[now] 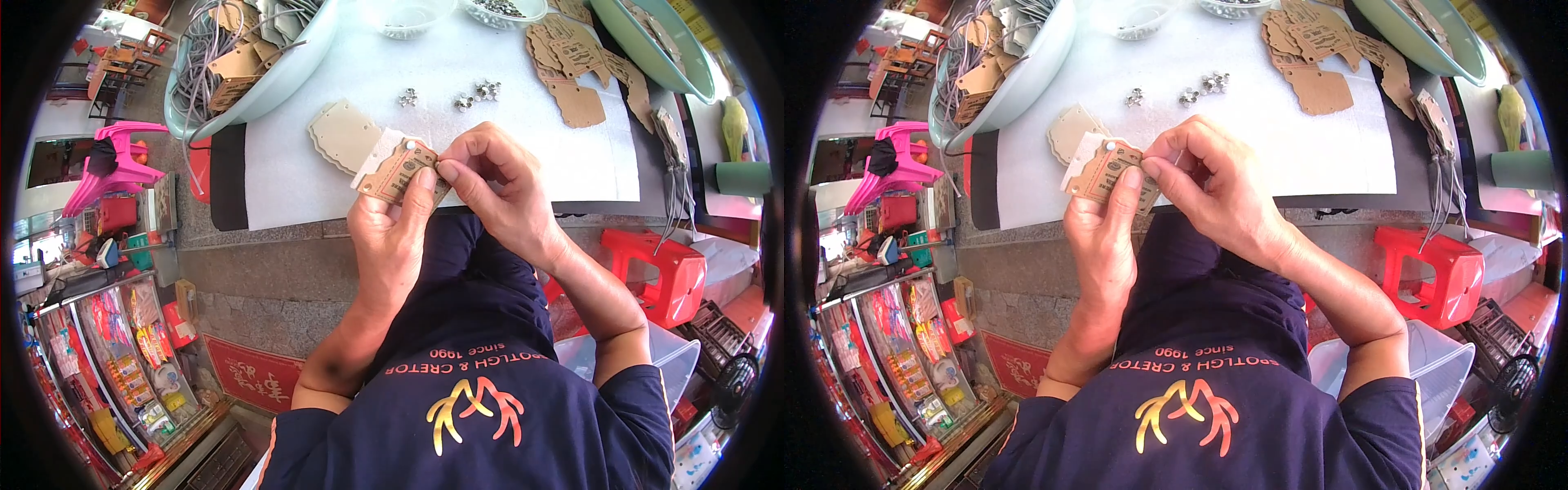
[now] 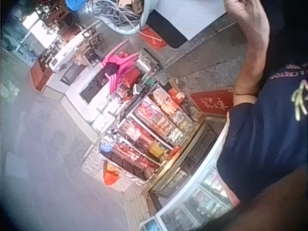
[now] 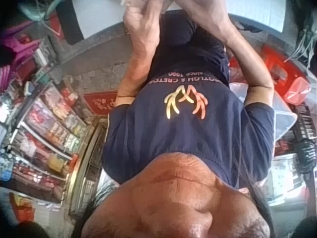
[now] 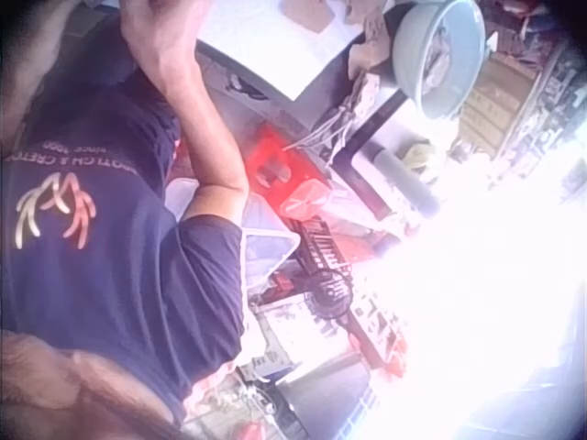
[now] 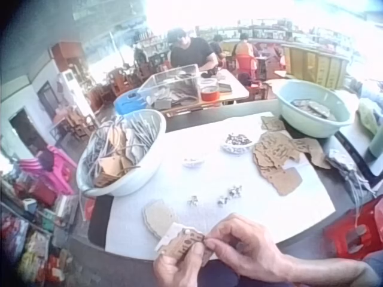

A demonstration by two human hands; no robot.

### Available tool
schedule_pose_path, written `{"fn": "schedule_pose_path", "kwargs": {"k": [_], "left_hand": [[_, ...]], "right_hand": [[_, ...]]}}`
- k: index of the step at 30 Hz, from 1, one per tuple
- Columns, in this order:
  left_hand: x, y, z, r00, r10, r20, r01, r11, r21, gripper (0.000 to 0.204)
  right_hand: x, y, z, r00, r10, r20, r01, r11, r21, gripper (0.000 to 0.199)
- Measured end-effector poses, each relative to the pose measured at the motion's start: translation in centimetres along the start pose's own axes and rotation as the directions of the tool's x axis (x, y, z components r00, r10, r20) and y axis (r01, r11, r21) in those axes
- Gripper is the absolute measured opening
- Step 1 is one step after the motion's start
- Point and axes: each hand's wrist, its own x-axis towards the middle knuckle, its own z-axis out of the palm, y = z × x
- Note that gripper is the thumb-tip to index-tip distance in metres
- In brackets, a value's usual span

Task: Assemble small cardboard and plastic components to create decorative items.

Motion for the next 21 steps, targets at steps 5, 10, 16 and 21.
{"fn": "schedule_pose_path", "kwargs": {"k": [5,10,16,21], "left_hand": [[-0.1,0.0,-0.1,1.0,-0.01,-0.013,0.011,0.999,0.047,0.025],[-0.1,0.2,-0.1,0.994,0.088,0.061,-0.095,0.989,0.11,0.024],[-0.1,0.3,0.0,0.993,0.079,0.087,-0.089,0.989,0.119,0.021],[-0.2,0.3,-0.1,0.994,0.054,0.098,-0.067,0.989,0.135,0.023]], "right_hand": [[0.2,-1.0,-0.2,0.987,0.159,0.027,-0.157,0.986,-0.051,0.01],[0.5,-0.9,-0.6,0.994,-0.095,0.06,0.1,0.99,-0.095,0.015],[0.6,-0.7,-1.0,0.98,-0.194,0.049,0.2,0.97,-0.14,0.016],[0.8,-1.0,-1.2,0.989,-0.127,0.078,0.137,0.982,-0.131,0.013]]}}
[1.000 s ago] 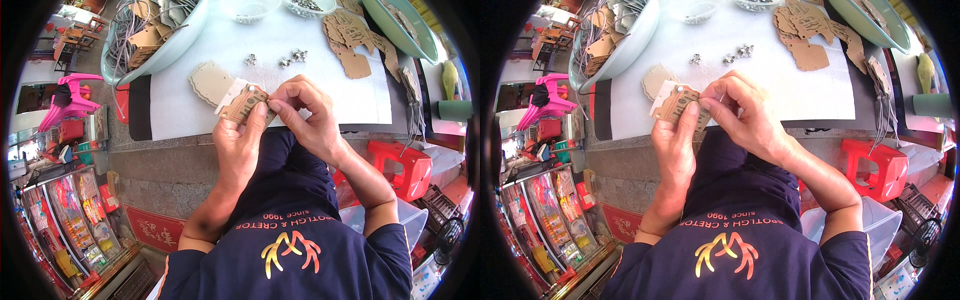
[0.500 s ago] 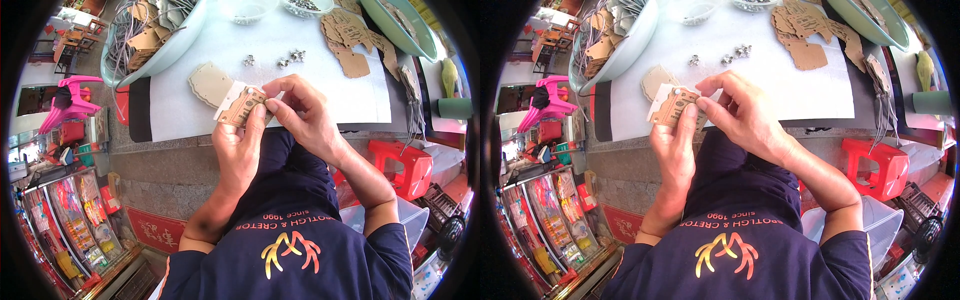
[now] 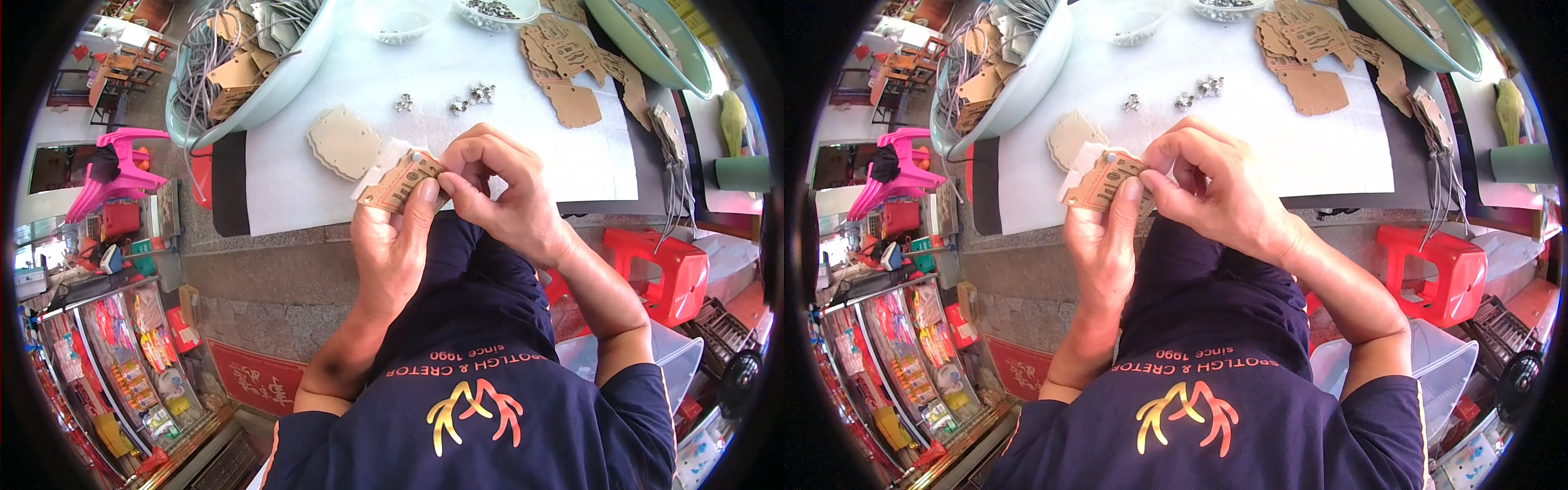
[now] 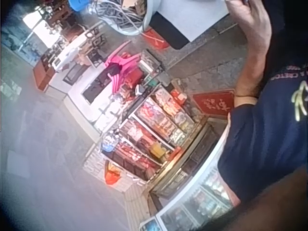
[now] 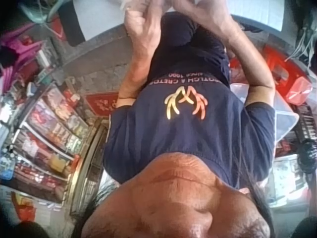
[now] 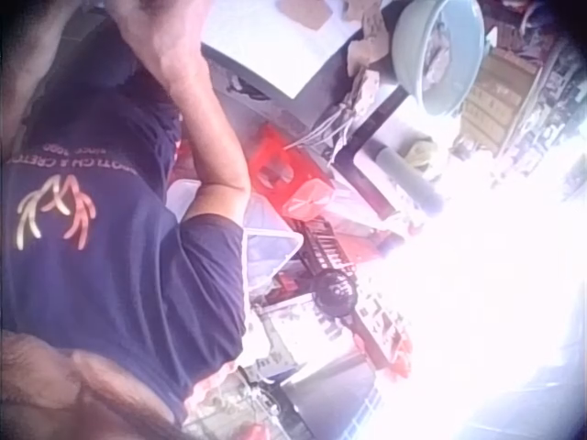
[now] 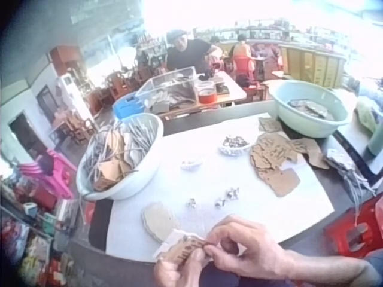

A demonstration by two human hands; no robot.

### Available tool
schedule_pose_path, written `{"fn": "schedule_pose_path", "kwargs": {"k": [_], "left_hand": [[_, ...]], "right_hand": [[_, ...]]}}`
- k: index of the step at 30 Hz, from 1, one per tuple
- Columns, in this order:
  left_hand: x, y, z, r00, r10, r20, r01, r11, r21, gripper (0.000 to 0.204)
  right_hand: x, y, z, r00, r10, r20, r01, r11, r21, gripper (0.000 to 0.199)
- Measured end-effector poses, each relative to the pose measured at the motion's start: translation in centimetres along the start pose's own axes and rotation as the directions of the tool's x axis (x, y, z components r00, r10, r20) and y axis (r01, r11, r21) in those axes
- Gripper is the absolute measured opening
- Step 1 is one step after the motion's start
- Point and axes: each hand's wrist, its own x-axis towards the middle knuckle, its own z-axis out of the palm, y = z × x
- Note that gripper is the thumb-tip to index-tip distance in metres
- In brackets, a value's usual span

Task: Assemble small cardboard and plastic components to create decorative items.

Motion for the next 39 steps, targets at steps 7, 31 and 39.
{"fn": "schedule_pose_path", "kwargs": {"k": [7,31,39], "left_hand": [[-0.1,-0.1,-0.1,0.998,-0.026,0.053,0.027,0.999,-0.019,0.023],[0.9,0.5,-1.0,0.987,-0.134,-0.089,0.114,0.973,-0.199,0.026],[0.8,1.2,-1.6,0.981,-0.196,0.014,0.195,0.968,-0.16,0.028]], "right_hand": [[-0.2,0.3,-0.3,0.984,0.136,0.119,-0.143,0.988,0.057,0.013],[-0.3,-1.6,-1.0,0.799,0.478,0.364,-0.578,0.777,0.248,0.025],[-0.2,-1.4,-1.0,0.785,0.493,0.374,-0.606,0.736,0.303,0.026]]}}
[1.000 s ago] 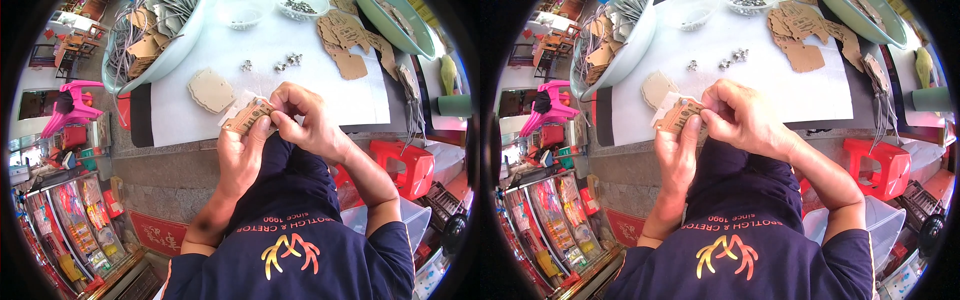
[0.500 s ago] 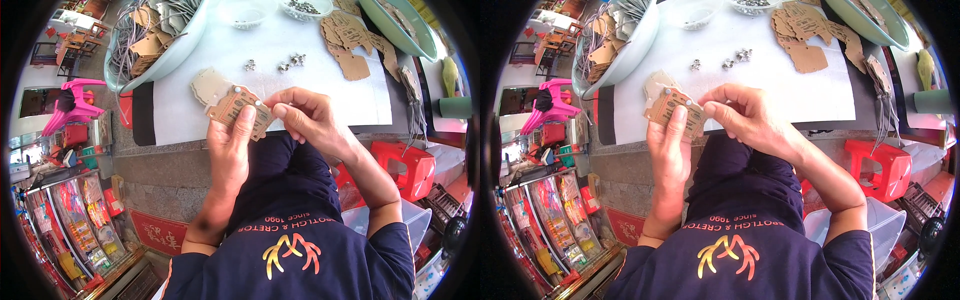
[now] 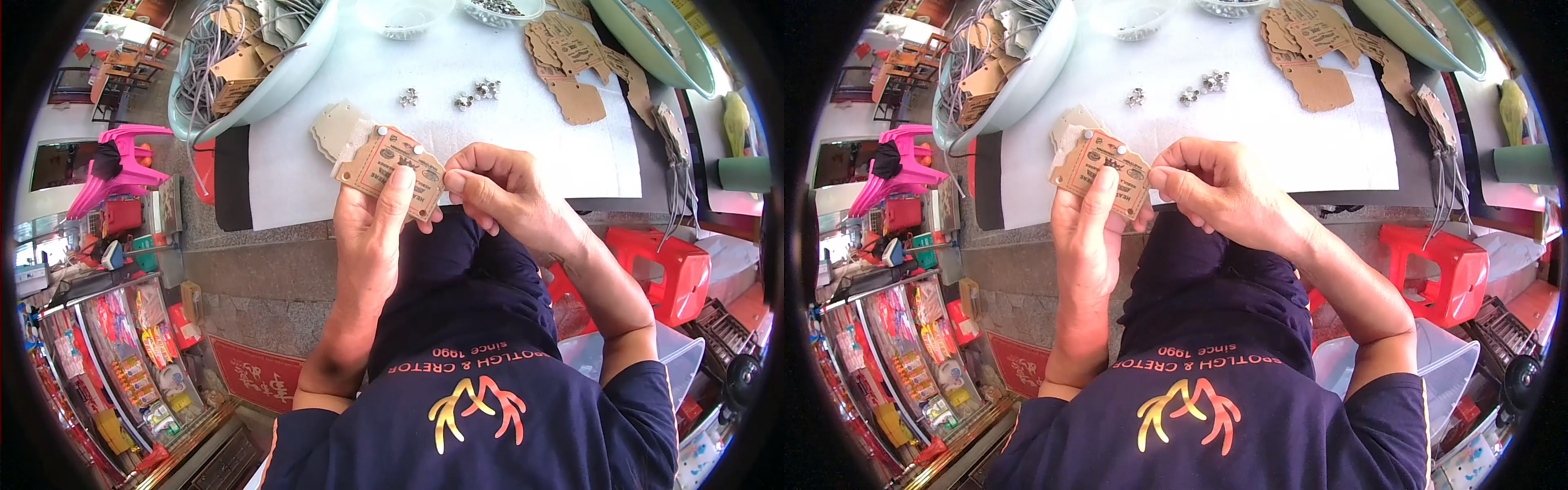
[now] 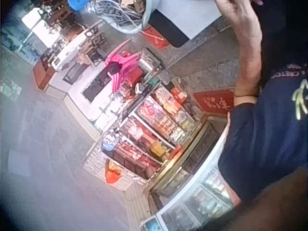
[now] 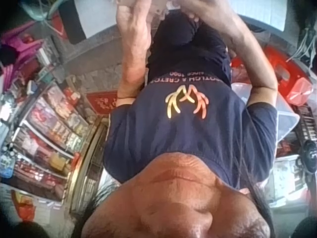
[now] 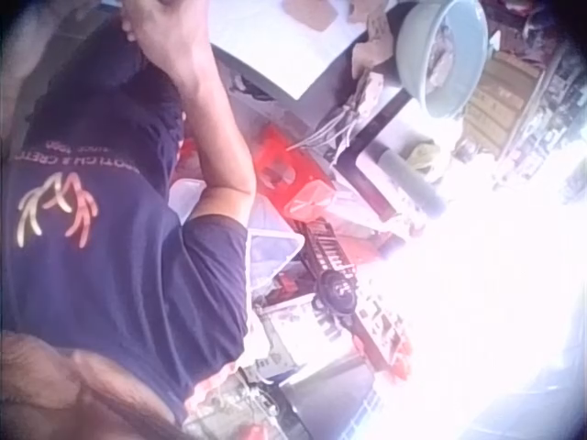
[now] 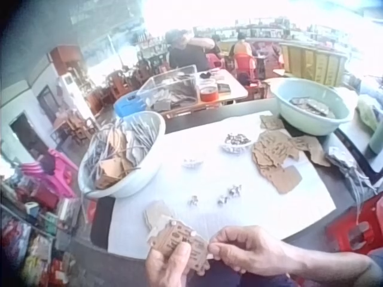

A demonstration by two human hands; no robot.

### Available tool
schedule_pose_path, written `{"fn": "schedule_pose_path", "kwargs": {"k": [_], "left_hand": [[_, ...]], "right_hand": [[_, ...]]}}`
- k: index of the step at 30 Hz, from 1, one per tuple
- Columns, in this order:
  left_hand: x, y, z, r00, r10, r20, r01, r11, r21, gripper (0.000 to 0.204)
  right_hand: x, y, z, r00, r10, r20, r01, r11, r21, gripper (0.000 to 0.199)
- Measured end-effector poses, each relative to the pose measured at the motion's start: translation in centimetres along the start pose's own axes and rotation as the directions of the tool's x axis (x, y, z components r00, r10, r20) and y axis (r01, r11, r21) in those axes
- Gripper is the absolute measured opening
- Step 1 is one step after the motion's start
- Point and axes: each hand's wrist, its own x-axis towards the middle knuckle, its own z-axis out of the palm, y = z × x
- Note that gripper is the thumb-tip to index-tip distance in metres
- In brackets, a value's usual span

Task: Assemble small cardboard and plastic components to create decorative items.

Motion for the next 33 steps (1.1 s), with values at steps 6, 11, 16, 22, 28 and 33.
{"fn": "schedule_pose_path", "kwargs": {"k": [6,11,16,22,28,33], "left_hand": [[-0.2,0.2,-0.2,1.0,-0.009,0.01,0.009,1.0,0.01,0.031],[-0.3,0.3,-0.5,1.0,-0.024,0.003,0.025,1.0,-0.018,0.03],[-0.8,-0.2,-0.7,0.999,-0.051,-0.018,0.048,0.989,-0.137,0.026],[-0.6,-1.1,-1.6,0.996,-0.001,-0.087,-0.01,0.991,-0.133,0.026],[-0.6,-1.7,-2.2,0.994,-0.024,-0.107,0.012,0.993,-0.116,0.027],[-0.5,-1.6,-2.5,0.995,-0.044,-0.086,0.034,0.992,-0.119,0.029]], "right_hand": [[0.1,0.0,0.4,1.0,-0.005,0.007,0.005,1.0,0.03,0.026],[0.2,0.0,0.6,1.0,0.004,0.014,-0.005,0.999,0.047,0.025],[0.6,-0.3,0.9,1.0,0.0,0.025,0.0,1.0,-0.018,0.024],[2.8,-0.7,0.0,0.977,-0.214,-0.016,0.195,0.917,-0.347,0.016],[7.7,-2.8,-3.2,0.862,-0.506,-0.032,0.312,0.578,-0.754,0.01],[10.5,-2.6,-4.2,0.782,-0.603,0.157,0.395,0.285,-0.873,0.008]]}}
